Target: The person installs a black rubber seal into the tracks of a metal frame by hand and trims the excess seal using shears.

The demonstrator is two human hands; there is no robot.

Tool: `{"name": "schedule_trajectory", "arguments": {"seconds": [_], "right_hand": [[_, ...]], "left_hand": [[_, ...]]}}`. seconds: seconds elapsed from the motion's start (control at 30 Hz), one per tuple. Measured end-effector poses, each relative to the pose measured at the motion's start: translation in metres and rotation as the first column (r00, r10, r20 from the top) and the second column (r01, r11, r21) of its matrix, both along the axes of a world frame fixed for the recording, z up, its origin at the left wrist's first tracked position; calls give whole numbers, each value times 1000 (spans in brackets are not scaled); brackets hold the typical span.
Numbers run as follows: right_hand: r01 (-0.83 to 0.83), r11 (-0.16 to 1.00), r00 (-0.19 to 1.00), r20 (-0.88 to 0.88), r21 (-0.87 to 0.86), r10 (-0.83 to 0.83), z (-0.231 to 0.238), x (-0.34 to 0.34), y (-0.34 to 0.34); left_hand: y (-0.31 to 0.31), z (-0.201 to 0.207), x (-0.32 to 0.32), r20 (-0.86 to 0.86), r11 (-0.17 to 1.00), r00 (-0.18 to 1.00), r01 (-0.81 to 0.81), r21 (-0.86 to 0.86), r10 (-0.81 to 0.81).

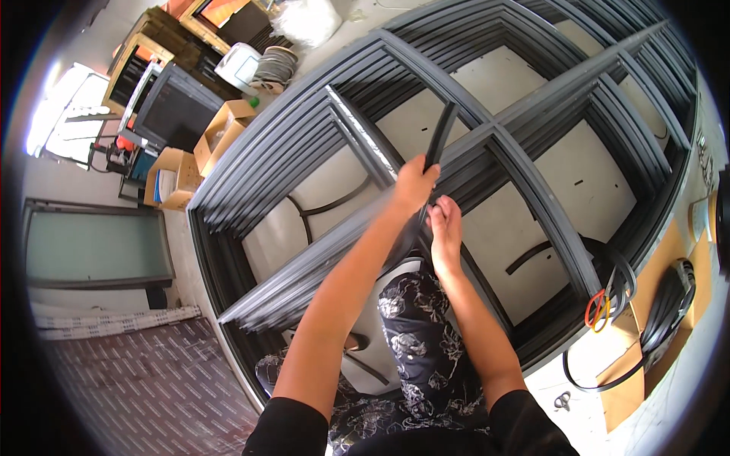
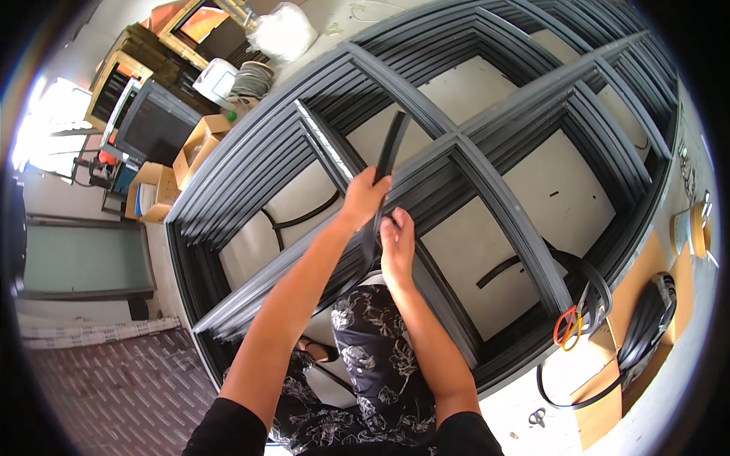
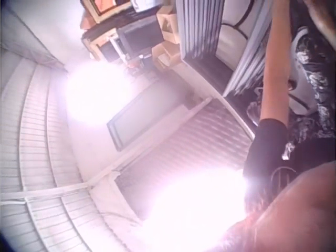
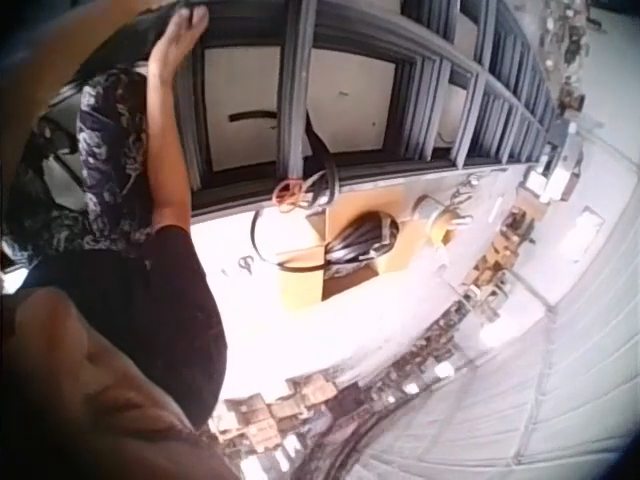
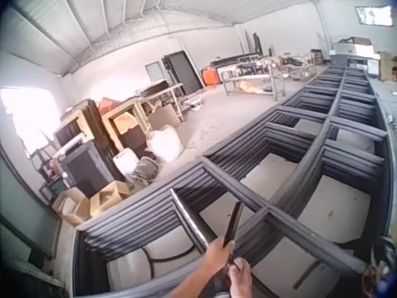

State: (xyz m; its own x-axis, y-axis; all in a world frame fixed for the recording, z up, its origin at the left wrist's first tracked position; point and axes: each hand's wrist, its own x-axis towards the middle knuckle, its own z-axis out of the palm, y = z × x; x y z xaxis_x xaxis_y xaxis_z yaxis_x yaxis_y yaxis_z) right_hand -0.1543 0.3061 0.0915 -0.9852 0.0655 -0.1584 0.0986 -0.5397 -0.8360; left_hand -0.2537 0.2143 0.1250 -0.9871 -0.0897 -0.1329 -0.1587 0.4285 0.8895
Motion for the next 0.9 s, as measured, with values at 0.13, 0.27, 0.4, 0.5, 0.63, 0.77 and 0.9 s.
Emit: {"name": "schedule_trajectory", "arguments": {"seconds": [0.13, 0.27, 0.4, 0.5, 0.63, 0.77, 0.9], "right_hand": [[76, 983, 986, 159, -165, -50, -54, -35, -11], [91, 851, 948, 307, -517, 84, -86, -45, 1], [136, 730, 866, 439, -670, 241, -102, -63, 9], [52, 724, 844, 418, -688, 336, -115, -76, 17], [-47, 759, 825, 403, -650, 396, -124, -83, 20], [-47, 764, 831, 399, -644, 388, -120, -81, 5], [52, 806, 853, 445, -590, 271, -115, -77, -8]], "left_hand": [[40, -27, -11, -133, 869, 962, 152, -472, -240], [66, -33, -45, -177, 782, 933, 148, -606, -313], [79, -41, -97, -62, 718, 959, 164, -676, -277], [79, -52, -120, 248, 684, 941, 339, -646, -232], [83, -65, -127, 223, 701, 964, 260, -664, -146], [87, -68, -123, 92, 651, 987, 158, -743, -134], [89, -70, -124, 101, 636, 985, 168, -753, -141]]}}
